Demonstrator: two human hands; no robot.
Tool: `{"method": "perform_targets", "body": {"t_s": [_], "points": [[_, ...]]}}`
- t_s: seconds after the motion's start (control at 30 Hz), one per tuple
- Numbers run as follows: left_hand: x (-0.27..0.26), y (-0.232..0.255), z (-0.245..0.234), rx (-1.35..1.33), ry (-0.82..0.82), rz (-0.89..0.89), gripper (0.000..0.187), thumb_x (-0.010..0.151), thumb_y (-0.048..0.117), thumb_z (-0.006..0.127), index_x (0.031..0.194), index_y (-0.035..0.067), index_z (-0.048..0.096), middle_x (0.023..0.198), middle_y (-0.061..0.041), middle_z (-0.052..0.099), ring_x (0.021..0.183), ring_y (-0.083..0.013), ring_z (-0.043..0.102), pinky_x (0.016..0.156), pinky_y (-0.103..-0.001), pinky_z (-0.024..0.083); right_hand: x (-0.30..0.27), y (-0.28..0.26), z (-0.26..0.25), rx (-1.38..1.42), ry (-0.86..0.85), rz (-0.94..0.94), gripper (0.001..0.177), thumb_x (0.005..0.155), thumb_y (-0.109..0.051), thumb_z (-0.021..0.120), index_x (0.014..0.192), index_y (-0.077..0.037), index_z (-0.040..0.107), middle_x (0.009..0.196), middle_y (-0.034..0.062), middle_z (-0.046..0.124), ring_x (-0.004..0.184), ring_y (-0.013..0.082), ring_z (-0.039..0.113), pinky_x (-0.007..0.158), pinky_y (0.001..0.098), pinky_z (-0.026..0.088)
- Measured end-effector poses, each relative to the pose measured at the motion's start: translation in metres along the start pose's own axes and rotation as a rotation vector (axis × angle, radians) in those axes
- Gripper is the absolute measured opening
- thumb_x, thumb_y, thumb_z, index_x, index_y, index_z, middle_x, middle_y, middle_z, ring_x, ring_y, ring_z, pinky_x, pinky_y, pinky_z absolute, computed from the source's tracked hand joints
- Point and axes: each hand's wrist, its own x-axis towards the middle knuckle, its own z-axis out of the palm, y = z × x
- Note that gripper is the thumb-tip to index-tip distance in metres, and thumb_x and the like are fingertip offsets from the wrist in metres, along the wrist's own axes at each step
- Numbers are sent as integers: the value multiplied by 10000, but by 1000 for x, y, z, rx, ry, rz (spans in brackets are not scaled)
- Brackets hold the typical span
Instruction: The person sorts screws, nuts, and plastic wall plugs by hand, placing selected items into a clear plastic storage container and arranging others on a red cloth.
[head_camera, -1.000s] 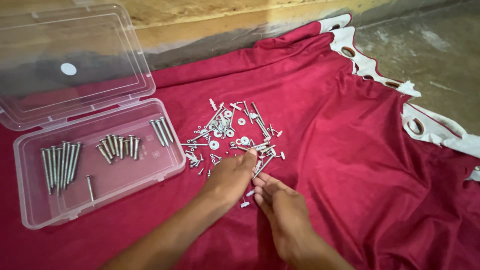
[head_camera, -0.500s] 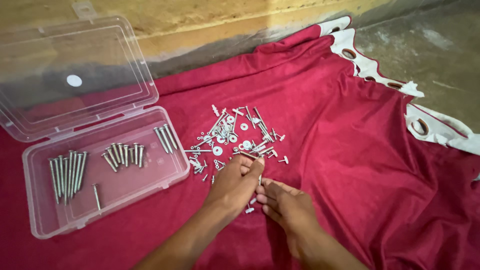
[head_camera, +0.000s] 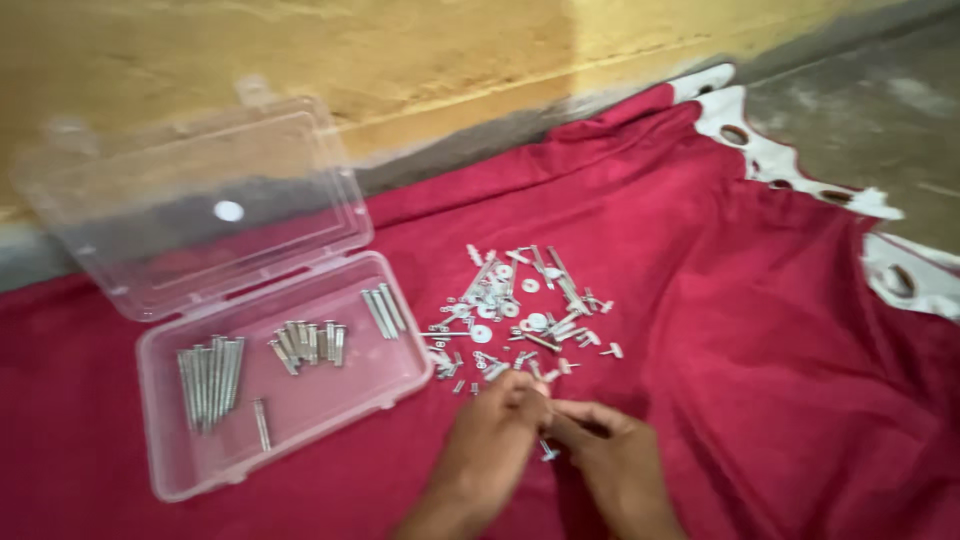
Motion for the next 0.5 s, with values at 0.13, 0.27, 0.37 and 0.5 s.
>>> {"method": "perform_targets", "body": {"t_s": [0.13,0.27,0.37,0.5], "points": [[-21,8,-5,-95,9,-36,453,959,305,515,1291,16,626,1168,-116,738,1114,-190,684,988,-320,504,1,16,3,189,-99,-98,270,842,-112,760,1082,-14,837,882,70,827,758,112,715,704,257,547],[-33,14,-8,-117,-25,-96,565,981,376,469,1432,40,526,1401,-125,634,1346,-190,581,1130,-314,409,8,26,5,170,-138,-134,286,869,-117,722,1125,-38,825,909,46,830,768,99,697,697,248,541],[-30,10,-12,-135,-10,-77,595,977,407,456,1434,34,532,1428,-150,640,1375,-215,578,1149,-325,393,6,19,14,91,-121,-168,281,889,-110,726,1139,-42,837,858,75,794,723,117,650,660,259,522],[-41,-26,-32,-82,97,168,629,996,404,506,1429,-51,529,1494,-201,576,1447,-255,520,1194,-351,344,-9,1,38,60,-194,-321,240,862,-81,713,1068,-36,829,860,35,826,752,86,714,677,229,564]]}}
